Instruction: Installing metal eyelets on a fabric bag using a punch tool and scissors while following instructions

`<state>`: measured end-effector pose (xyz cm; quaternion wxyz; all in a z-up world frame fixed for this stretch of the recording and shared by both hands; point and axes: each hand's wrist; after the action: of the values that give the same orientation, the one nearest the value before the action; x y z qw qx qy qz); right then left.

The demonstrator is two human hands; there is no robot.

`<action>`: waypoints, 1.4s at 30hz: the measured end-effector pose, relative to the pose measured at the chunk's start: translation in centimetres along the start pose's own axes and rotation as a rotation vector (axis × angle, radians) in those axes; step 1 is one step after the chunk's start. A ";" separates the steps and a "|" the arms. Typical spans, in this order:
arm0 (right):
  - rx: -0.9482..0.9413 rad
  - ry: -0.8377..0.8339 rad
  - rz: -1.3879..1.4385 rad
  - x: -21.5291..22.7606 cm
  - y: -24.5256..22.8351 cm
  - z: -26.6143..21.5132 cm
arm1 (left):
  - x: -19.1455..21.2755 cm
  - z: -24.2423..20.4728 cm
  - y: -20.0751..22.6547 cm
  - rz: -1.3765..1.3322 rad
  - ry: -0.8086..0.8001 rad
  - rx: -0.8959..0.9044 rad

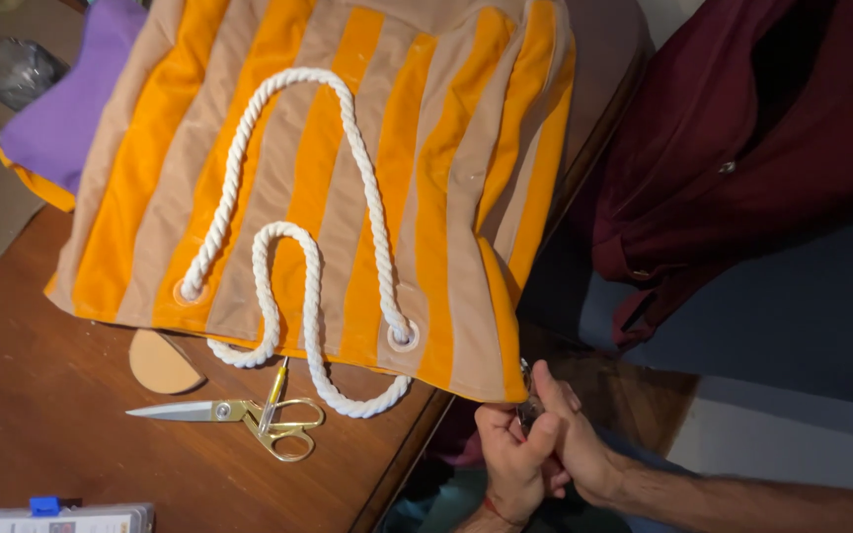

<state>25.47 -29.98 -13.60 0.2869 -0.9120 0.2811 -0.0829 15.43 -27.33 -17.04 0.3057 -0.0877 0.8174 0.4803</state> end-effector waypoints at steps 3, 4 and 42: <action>0.092 0.065 -0.008 0.5 2.0 2.0 | 0.1 0.8 -1.3 0.008 -0.012 -0.152; 0.164 0.104 0.016 0.7 2.8 2.4 | 0.6 0.8 -2.2 0.022 0.015 -0.167; -0.175 -0.009 0.240 -2.3 -3.4 -5.2 | 0.0 0.9 11.3 0.773 0.141 -0.506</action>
<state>23.53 -28.87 -7.42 0.2154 -0.8938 0.3928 -0.0193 10.89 -20.71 -9.08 0.0171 0.1192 0.6661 0.7361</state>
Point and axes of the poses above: each hand's wrist, its own z-axis towards the middle knuckle, its own x-axis out of the back of the hand, y = z × x, and after that the axes turned 8 degrees about y, right-handed
